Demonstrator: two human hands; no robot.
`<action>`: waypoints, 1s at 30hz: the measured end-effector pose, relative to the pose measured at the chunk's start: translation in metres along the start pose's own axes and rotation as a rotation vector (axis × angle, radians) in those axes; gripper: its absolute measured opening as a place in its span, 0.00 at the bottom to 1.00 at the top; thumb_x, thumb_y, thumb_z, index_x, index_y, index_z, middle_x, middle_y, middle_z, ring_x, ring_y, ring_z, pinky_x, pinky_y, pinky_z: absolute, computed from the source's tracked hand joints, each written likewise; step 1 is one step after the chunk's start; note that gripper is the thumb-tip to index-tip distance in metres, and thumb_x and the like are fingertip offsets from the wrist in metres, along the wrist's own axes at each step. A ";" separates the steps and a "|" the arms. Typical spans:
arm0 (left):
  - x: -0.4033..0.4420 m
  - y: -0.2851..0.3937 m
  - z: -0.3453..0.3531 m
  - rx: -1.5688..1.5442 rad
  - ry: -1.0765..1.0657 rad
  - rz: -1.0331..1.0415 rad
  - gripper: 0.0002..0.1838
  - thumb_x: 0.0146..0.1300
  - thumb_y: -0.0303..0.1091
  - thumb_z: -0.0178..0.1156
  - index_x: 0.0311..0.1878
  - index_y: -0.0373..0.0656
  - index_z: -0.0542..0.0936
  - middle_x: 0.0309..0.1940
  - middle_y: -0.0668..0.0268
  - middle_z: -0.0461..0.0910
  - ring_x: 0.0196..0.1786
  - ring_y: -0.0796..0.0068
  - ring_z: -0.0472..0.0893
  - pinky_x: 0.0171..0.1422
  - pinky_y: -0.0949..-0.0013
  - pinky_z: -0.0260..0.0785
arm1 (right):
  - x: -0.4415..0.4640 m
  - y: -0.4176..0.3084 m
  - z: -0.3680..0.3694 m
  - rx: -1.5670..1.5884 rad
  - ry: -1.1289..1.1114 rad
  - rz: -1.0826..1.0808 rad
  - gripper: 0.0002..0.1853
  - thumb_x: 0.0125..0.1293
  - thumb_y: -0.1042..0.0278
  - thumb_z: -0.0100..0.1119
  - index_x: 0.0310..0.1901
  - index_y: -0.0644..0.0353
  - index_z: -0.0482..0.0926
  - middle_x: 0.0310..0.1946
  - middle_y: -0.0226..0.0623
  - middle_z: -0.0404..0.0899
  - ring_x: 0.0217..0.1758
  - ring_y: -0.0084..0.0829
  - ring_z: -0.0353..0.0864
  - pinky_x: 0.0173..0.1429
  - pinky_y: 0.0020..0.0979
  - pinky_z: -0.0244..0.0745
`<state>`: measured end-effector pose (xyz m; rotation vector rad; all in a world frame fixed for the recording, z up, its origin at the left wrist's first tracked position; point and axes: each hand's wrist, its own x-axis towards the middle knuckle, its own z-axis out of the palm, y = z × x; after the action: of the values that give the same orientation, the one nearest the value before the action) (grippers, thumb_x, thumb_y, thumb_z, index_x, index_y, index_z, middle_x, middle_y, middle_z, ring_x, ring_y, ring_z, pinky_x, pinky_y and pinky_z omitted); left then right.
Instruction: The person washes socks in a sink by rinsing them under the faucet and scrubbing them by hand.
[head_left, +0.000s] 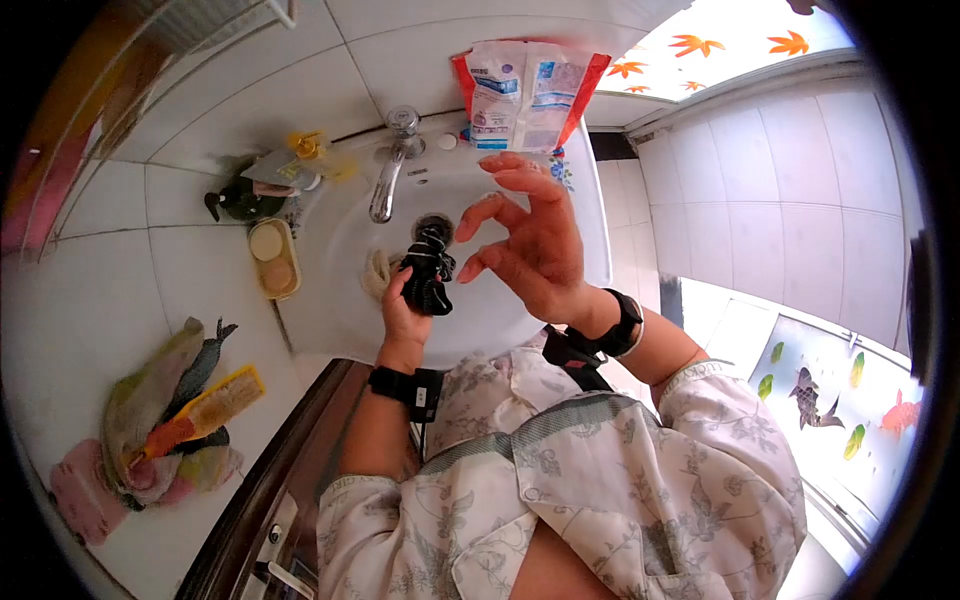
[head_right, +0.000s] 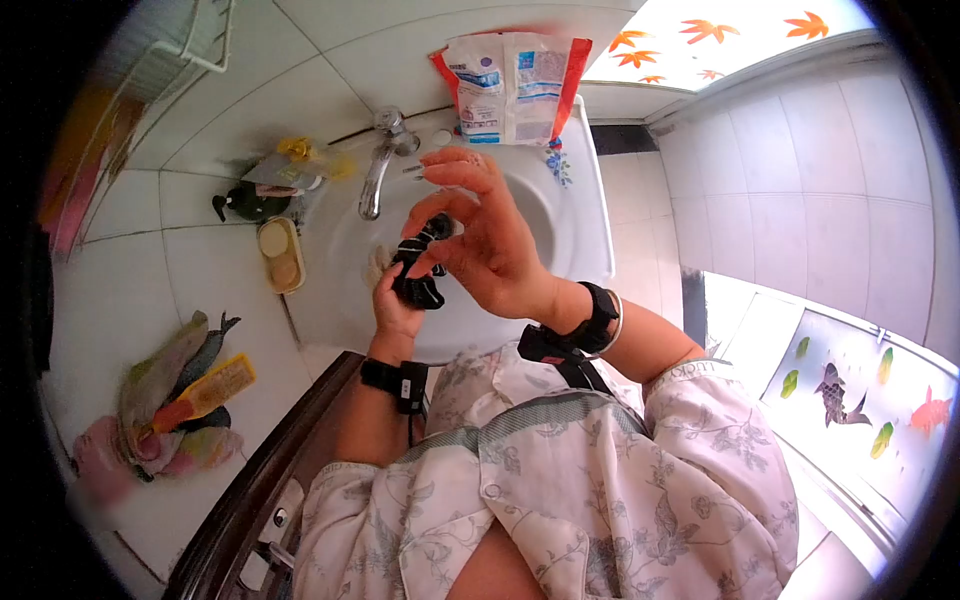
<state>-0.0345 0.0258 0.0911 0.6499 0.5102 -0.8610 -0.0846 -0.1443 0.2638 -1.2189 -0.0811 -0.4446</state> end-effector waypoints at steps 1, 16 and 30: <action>0.001 -0.001 -0.003 0.003 0.000 -0.008 0.16 0.53 0.31 0.54 0.46 0.39 0.70 0.38 0.62 0.73 0.37 0.67 0.74 0.42 0.68 0.70 | 0.000 -0.004 0.001 0.002 -0.002 -0.034 0.30 0.52 0.88 0.48 0.57 0.60 0.54 0.55 0.43 0.49 0.45 0.32 0.71 0.38 0.26 0.78; 0.000 -0.001 -0.004 0.096 -0.014 -0.077 0.22 0.55 0.36 0.50 0.52 0.37 0.67 0.47 0.57 0.72 0.51 0.61 0.71 0.58 0.59 0.61 | 0.001 -0.020 0.007 -0.110 -0.067 -0.201 0.33 0.50 0.87 0.54 0.56 0.59 0.51 0.55 0.53 0.47 0.43 0.36 0.71 0.33 0.27 0.82; -0.012 -0.001 0.006 0.092 0.030 -0.045 0.17 0.54 0.33 0.53 0.47 0.39 0.70 0.38 0.62 0.74 0.38 0.69 0.74 0.43 0.70 0.69 | -0.001 -0.023 0.011 -0.128 -0.103 -0.226 0.40 0.43 0.91 0.60 0.56 0.54 0.52 0.57 0.54 0.46 0.43 0.39 0.74 0.34 0.27 0.82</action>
<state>-0.0411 0.0275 0.1023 0.7386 0.5155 -0.9221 -0.0919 -0.1398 0.2881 -1.3651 -0.2836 -0.5906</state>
